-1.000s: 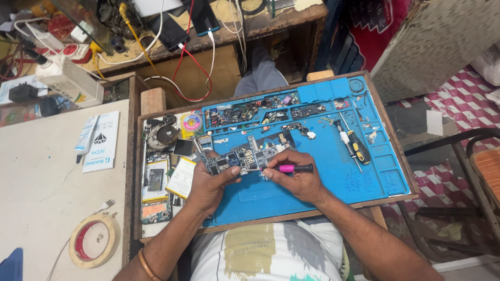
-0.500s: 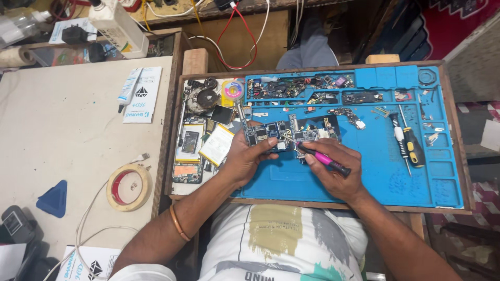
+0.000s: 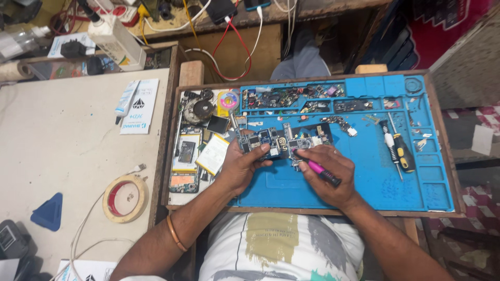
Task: The person uses a pink-handled screwdriver to work on a blue circuit board, repeatedly probing and adjusting components. The person holds the board with one hand while manipulating it with the other, occasionally turning the board over to access different sides.
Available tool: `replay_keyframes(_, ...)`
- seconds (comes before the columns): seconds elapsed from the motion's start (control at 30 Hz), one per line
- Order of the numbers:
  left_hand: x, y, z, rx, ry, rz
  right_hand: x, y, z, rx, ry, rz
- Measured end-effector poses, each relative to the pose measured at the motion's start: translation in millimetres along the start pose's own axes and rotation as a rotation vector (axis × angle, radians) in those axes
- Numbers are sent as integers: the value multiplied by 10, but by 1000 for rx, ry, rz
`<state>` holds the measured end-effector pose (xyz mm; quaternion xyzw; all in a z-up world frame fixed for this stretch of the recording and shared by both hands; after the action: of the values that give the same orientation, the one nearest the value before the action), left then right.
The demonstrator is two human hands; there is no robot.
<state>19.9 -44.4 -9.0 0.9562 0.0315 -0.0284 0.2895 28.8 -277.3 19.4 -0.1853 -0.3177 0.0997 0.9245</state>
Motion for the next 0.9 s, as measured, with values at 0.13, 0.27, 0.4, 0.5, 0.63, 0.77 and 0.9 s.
replay_keyframes(0.13, -3, 6, 7, 19, 0, -33, 22, -2, 56, -57, -61, 26)
replay_keyframes(0.27, -7, 20, 4, 10, 8, -36, 41, 8, 77, -37, -81, 25)
replay_keyframes(0.4, -3, 48, -40, 14, 3, -29, 40, 3, 119, -18, -142, 86)
replay_keyframes(0.5, -13, 73, -65, -1, 12, -20, 43, -19, 119, -31, -173, 101)
replay_keyframes(0.63, -9, 59, -58, 7, 11, -16, 40, -51, 65, -64, -122, 16)
replay_keyframes(0.77, -2, 67, -70, -27, 13, -10, 46, -27, 54, -71, -115, 22)
replay_keyframes(0.9, -10, 40, -50, -11, 11, -38, 29, -9, 40, -76, -82, 37)
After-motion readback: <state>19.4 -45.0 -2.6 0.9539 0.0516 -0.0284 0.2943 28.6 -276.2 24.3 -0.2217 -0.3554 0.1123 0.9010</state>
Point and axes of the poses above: each hand's wrist, its own x-axis towards the middle knuckle, its own y-axis out of the palm, z = x × y, the point moved 1 cm from there along x, towards the middle knuckle, and after that the axes turned 8 degrees about y, right-handed, at the moved point
